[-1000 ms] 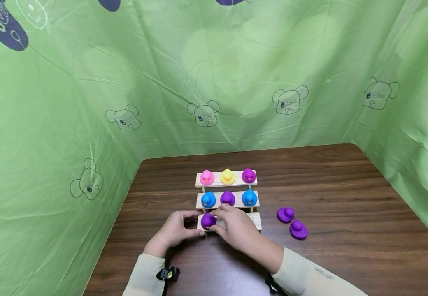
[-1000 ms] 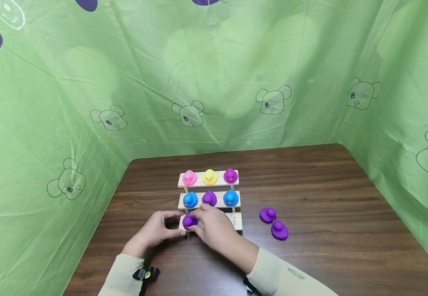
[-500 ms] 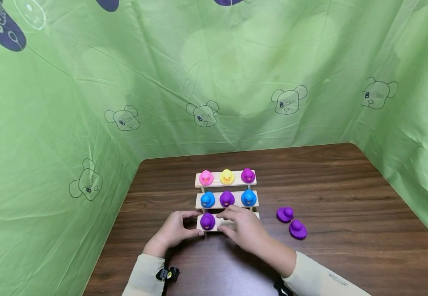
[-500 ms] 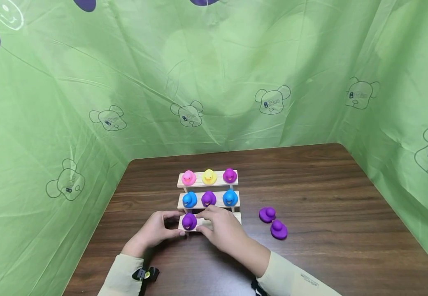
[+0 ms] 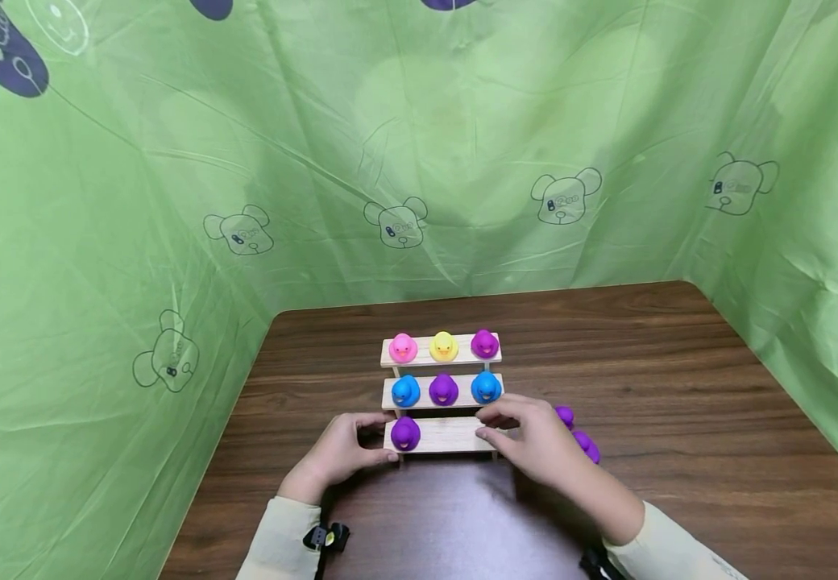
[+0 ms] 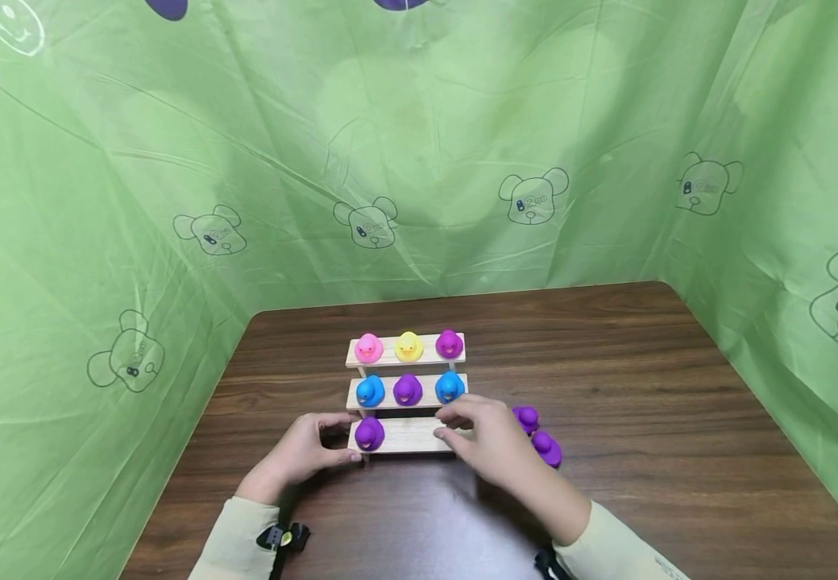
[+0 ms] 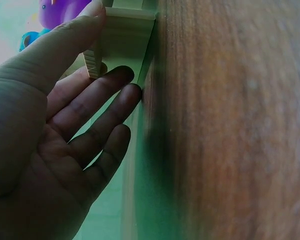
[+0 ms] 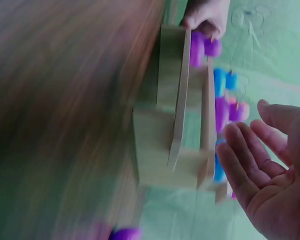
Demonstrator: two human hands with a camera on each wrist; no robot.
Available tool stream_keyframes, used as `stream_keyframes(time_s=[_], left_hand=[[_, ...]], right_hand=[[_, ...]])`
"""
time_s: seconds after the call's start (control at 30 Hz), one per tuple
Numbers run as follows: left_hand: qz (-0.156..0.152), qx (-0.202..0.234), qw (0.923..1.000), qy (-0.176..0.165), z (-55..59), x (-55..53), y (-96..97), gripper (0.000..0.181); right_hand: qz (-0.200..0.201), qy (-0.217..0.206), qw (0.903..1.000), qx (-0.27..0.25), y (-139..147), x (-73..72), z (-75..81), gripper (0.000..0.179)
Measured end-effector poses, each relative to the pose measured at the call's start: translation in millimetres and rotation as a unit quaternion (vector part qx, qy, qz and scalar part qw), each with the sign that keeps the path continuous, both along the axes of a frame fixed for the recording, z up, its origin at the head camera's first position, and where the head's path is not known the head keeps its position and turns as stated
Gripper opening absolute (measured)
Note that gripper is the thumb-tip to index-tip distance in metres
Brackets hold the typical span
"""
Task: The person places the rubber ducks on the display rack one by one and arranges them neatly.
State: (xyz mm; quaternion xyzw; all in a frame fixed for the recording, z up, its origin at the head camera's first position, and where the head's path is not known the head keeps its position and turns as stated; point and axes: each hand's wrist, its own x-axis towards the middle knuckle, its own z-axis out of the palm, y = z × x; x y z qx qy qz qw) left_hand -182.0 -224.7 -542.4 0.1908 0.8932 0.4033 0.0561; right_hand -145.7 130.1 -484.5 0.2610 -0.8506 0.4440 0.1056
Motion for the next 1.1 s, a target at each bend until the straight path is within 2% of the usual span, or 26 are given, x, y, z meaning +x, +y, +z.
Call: stream_keyframes(time_s=[0.13, 0.3, 0.5, 0.63, 0.9, 1.0, 1.1], left_hand=[[0.000, -0.003, 1.0000, 0.002, 0.0, -0.4, -0.4, 0.055], [-0.002, -0.004, 1.0000, -0.005, 0.1, 0.4, 0.0, 0.055], [-0.003, 0.002, 1.0000, -0.009, 1.4, 0.8, 0.6, 0.055], [0.000, -0.004, 1.0000, -0.005, 2.2, 0.6, 0.5, 0.055], [-0.004, 0.000, 1.0000, 0.005, 2.7, -1.3, -0.1, 0.054], [-0.006, -0.002, 1.0000, 0.004, 2.0, -1.2, -0.7, 0.054], [-0.007, -0.003, 1.0000, -0.003, 1.2, -0.2, -0.8, 0.055]], right_hand=[[-0.026, -0.017, 0.9995, -0.007, 24.1, -5.6, -3.6, 0.020], [-0.059, -0.019, 0.9980, 0.012, 59.4, -16.8, -8.1, 0.022], [-0.066, -0.030, 0.9971, 0.021, 99.9, -34.3, -15.4, 0.023], [-0.046, -0.047, 0.9966, 0.050, 121.8, -43.8, -20.2, 0.029], [0.048, -0.104, 0.9879, 0.104, 145.6, -50.2, -28.6, 0.040], [0.061, -0.120, 0.9841, 0.116, 148.1, -49.3, -33.3, 0.038], [0.057, -0.122, 0.9827, 0.127, 148.7, -47.4, -37.6, 0.035]])
